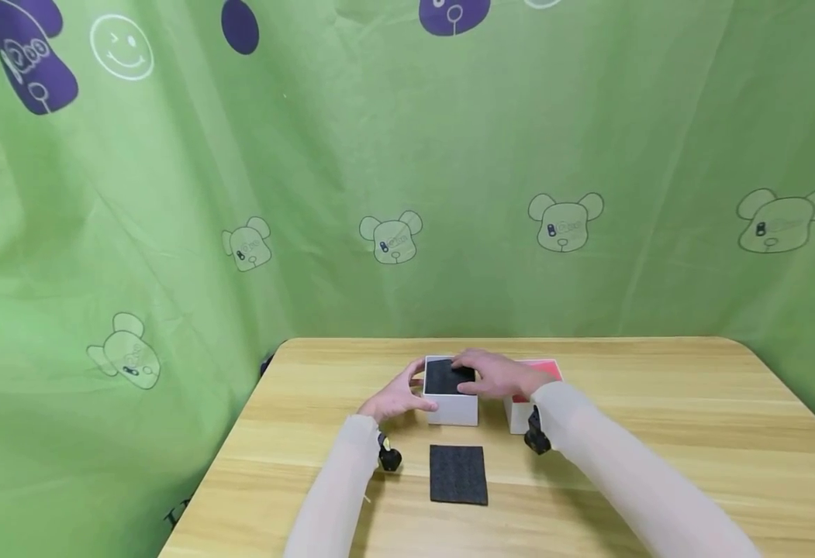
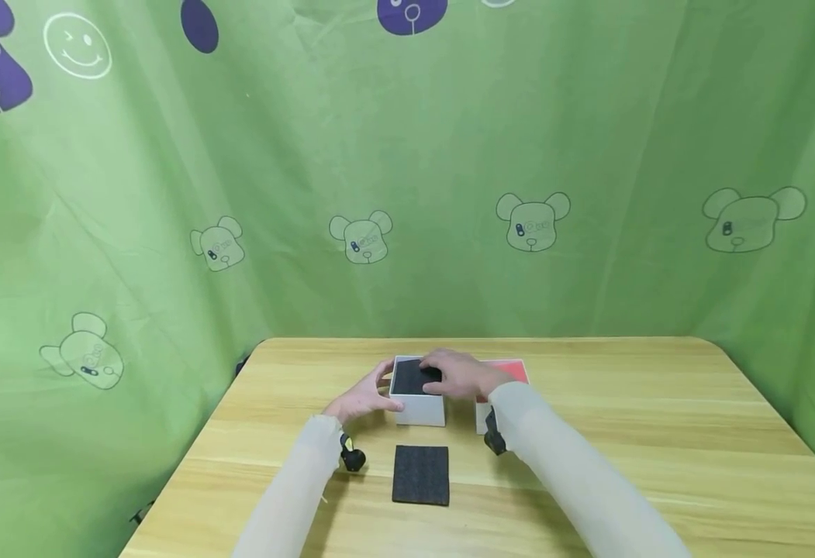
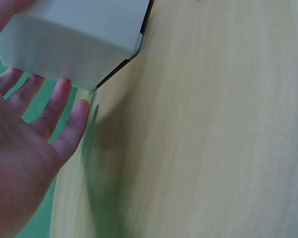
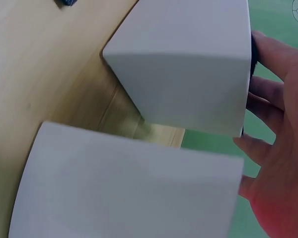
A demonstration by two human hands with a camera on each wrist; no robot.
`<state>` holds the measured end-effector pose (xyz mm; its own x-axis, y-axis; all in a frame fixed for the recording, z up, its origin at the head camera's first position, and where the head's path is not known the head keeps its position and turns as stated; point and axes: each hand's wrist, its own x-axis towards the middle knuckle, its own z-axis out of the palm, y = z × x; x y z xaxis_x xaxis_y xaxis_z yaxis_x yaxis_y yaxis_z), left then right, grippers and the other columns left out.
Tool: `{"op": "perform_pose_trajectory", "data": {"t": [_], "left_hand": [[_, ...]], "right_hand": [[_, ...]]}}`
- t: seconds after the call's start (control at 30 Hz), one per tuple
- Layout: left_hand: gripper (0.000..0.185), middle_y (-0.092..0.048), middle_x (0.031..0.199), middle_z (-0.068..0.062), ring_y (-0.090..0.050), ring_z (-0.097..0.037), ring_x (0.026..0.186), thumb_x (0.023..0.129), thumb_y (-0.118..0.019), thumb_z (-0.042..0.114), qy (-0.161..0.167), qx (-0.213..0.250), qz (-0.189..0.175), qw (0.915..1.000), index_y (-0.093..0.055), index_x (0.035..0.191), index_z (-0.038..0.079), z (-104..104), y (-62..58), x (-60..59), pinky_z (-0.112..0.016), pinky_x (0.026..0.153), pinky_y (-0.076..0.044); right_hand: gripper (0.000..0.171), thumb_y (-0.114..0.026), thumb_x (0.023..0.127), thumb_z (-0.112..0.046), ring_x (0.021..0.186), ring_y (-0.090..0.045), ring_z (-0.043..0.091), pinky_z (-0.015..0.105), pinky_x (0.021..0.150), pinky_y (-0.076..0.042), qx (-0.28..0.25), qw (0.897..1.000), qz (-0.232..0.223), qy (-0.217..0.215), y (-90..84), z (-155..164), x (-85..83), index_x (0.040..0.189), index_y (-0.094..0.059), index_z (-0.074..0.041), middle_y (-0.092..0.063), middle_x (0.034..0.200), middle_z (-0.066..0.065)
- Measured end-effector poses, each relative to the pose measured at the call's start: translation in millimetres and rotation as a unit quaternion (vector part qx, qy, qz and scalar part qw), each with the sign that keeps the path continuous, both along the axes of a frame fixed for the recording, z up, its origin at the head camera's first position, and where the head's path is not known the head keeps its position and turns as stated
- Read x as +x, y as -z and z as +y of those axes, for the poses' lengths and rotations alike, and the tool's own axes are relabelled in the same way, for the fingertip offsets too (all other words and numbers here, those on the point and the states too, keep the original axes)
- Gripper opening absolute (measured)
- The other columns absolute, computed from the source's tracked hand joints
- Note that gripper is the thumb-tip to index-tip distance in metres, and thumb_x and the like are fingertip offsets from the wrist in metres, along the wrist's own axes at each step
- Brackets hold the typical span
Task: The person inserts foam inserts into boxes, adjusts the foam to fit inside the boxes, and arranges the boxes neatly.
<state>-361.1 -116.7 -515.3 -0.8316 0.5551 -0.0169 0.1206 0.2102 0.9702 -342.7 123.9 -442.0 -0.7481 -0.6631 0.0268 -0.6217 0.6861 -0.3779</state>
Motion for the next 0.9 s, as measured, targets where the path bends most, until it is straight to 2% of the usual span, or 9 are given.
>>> {"op": "perform_pose_trajectory", "data": {"t": [0.23,0.43,0.7,0.9], "left_hand": [[0.099,-0.022,0.152,-0.010,-0.036,-0.031,0.129,0.077,-0.075,0.000,0.007,0.006,-0.007,0.9999,-0.012,0.152,0.011,0.5,3.4,-0.3,-0.036,0.096,-0.044],[0.099,-0.021,0.153,-0.010,-0.035,-0.032,0.129,0.076,-0.075,-0.001,0.003,0.005,-0.006,1.0000,-0.012,0.152,0.011,-0.7,0.3,-0.5,-0.036,0.096,-0.044],[0.098,-0.023,0.152,-0.012,-0.035,-0.033,0.129,0.076,-0.075,0.000,0.002,0.002,0.002,1.0000,-0.013,0.152,0.010,0.2,-0.8,0.6,-0.039,0.097,-0.043],[0.101,-0.022,0.153,-0.009,-0.034,-0.031,0.130,0.076,-0.077,0.002,-0.004,-0.003,-0.011,0.9999,-0.012,0.152,0.012,-1.2,0.8,-1.6,-0.036,0.097,-0.043]], "right_hand": [[0.050,-0.059,0.094,-0.031,0.127,-0.040,0.035,0.051,0.104,-0.032,0.017,1.000,-0.008,0.006,1.1,1.5,0.9,0.133,-0.051,-0.001,-0.047,0.137,0.017],[0.049,-0.060,0.093,-0.030,0.126,-0.042,0.035,0.051,0.103,-0.034,0.014,1.000,-0.002,0.007,-0.2,3.0,-1.8,0.131,-0.052,0.000,-0.048,0.135,0.017],[0.050,-0.063,0.091,-0.032,0.126,-0.041,0.035,0.050,0.104,-0.034,0.024,0.999,-0.022,0.028,-3.9,9.8,-2.5,0.131,-0.053,-0.003,-0.048,0.135,0.017],[0.051,-0.062,0.091,-0.033,0.125,-0.043,0.035,0.049,0.103,-0.034,0.030,0.999,-0.027,0.025,-3.0,6.8,-4.7,0.130,-0.054,-0.002,-0.050,0.133,0.017]]}}
